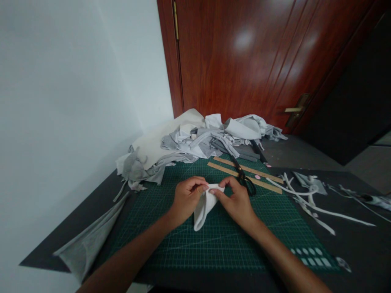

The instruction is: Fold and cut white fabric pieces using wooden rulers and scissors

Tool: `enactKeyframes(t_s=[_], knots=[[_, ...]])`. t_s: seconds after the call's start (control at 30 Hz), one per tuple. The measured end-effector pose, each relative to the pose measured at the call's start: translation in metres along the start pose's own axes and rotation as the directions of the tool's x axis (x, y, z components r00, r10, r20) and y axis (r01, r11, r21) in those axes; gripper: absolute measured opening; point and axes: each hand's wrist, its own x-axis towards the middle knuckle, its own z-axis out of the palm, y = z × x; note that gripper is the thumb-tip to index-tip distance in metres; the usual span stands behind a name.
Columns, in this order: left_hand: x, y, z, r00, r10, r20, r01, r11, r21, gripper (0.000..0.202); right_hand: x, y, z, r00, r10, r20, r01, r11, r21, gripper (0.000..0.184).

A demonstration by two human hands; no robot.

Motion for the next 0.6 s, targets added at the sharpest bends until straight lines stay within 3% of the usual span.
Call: enactKeyframes(t_s=[0.07, 0.13, 0.2, 0.27, 0.37, 0.6], knots=[[-0.001, 0.001, 0.001, 1.000, 0.008, 0.019, -0.008, 1.000, -0.016, 0.008, 0.000, -0.001, -0.002, 0.999, -0.045, 0.004, 0.046, 0.998, -0.051, 0.024], [-0.002, 0.002, 0.001, 0.998, 0.029, 0.057, -0.027, 0.999, -0.027, 0.008, 0.001, -0.004, -0.006, 0.984, -0.171, 0.045, 0.175, 0.977, -0.118, 0.038], [-0.003, 0.003, 0.003, 0.992, 0.062, 0.113, -0.060, 0.998, -0.025, 0.008, 0.002, -0.007, -0.011, 0.939, -0.315, 0.135, 0.335, 0.926, -0.175, 0.048], [-0.005, 0.003, 0.004, 0.983, 0.096, 0.157, -0.095, 0.995, -0.012, 0.009, 0.004, -0.009, -0.014, 0.888, -0.392, 0.240, 0.440, 0.875, -0.199, 0.043], [-0.008, 0.003, 0.008, 0.971, 0.113, 0.211, -0.117, 0.993, 0.005, 0.012, 0.004, -0.006, -0.016, 0.855, -0.383, 0.349, 0.478, 0.844, -0.244, 0.031], [-0.011, 0.003, 0.012, 0.966, 0.103, 0.239, -0.102, 0.995, -0.015, 0.013, 0.005, 0.005, -0.016, 0.810, -0.394, 0.434, 0.539, 0.793, -0.285, 0.044]])
